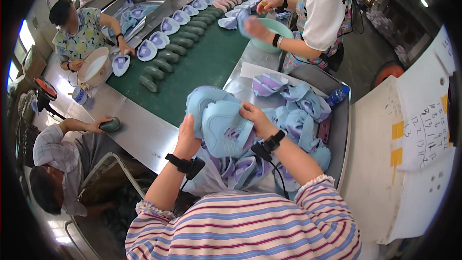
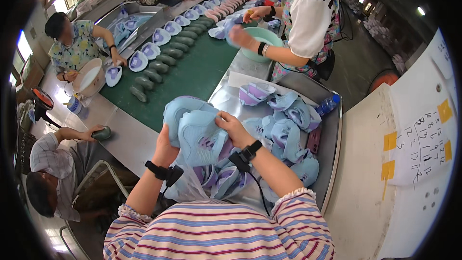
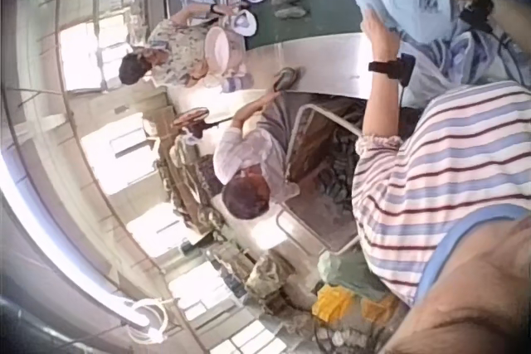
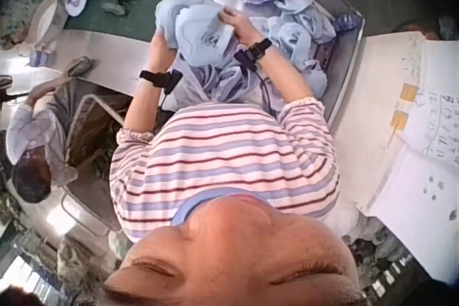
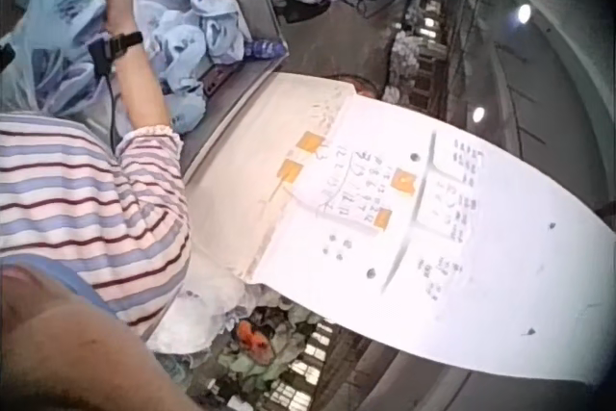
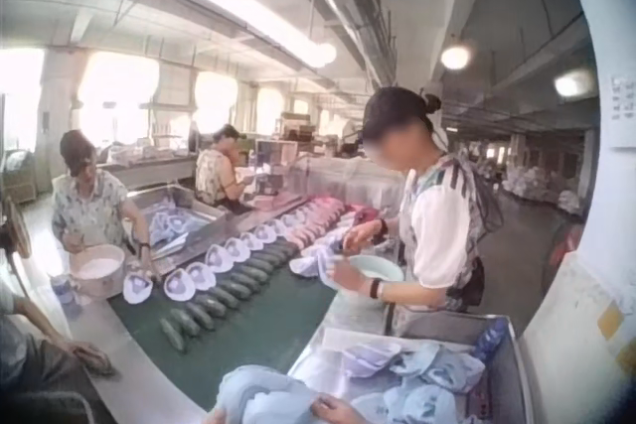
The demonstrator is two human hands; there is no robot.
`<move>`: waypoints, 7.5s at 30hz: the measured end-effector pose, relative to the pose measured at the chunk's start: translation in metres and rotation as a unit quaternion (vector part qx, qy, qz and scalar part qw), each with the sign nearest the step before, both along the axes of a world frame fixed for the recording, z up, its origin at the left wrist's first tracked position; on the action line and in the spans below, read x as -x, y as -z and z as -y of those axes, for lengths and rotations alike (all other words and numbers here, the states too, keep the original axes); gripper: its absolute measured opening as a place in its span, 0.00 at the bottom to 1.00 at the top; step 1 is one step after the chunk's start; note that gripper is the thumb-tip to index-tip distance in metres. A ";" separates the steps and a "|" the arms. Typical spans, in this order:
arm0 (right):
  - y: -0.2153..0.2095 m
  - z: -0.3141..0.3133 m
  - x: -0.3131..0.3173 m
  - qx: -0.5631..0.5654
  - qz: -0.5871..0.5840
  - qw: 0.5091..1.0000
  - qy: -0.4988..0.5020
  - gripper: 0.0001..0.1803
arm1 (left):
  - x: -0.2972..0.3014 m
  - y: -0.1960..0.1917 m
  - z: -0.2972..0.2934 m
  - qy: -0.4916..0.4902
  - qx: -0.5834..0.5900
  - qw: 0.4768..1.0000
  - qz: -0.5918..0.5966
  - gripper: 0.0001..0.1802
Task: The person retrieves a plastic bag from a sack and stands at a conveyor belt. They repeatedly pick up light blue slippers, fold them, and place them into the bag. Other workers are visible along the line, also handling slippers.
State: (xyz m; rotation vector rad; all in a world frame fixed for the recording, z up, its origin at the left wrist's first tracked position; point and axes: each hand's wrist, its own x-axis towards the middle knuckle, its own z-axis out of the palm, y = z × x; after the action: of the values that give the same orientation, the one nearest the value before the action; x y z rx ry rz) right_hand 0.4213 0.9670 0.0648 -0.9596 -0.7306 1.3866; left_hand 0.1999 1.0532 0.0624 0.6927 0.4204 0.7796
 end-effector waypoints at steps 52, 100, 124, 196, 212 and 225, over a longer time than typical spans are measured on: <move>-0.025 0.081 -0.099 0.041 0.254 0.966 -0.018 0.21 | -0.108 0.012 -0.093 0.334 -0.322 0.884 -0.064 0.10; -0.205 0.163 -0.087 0.162 0.492 0.830 0.208 0.11 | 0.134 0.046 -0.377 -0.194 -0.235 0.750 -0.587 0.30; 0.025 0.028 0.093 -0.088 0.751 0.566 -0.329 0.50 | 0.185 0.021 0.059 0.122 -0.463 0.601 -0.641 0.13; 0.100 -0.014 0.039 -0.097 0.622 0.776 0.042 0.26 | 0.109 0.058 0.004 0.232 -0.462 0.704 -0.487 0.39; -0.015 0.053 0.001 0.100 0.229 0.964 0.093 0.13 | 0.106 0.004 -0.041 -0.256 -0.154 0.949 -0.104 0.26; -0.001 0.029 0.028 -0.041 0.471 0.855 0.215 0.17 | -0.013 0.053 -0.145 -0.057 -0.175 0.944 -0.274 0.27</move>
State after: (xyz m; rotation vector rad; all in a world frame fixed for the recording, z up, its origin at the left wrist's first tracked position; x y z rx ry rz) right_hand 0.3934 0.9377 0.0658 -1.6337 -1.1797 0.4177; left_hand 0.2127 1.1984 0.0097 1.2370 0.8445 0.7711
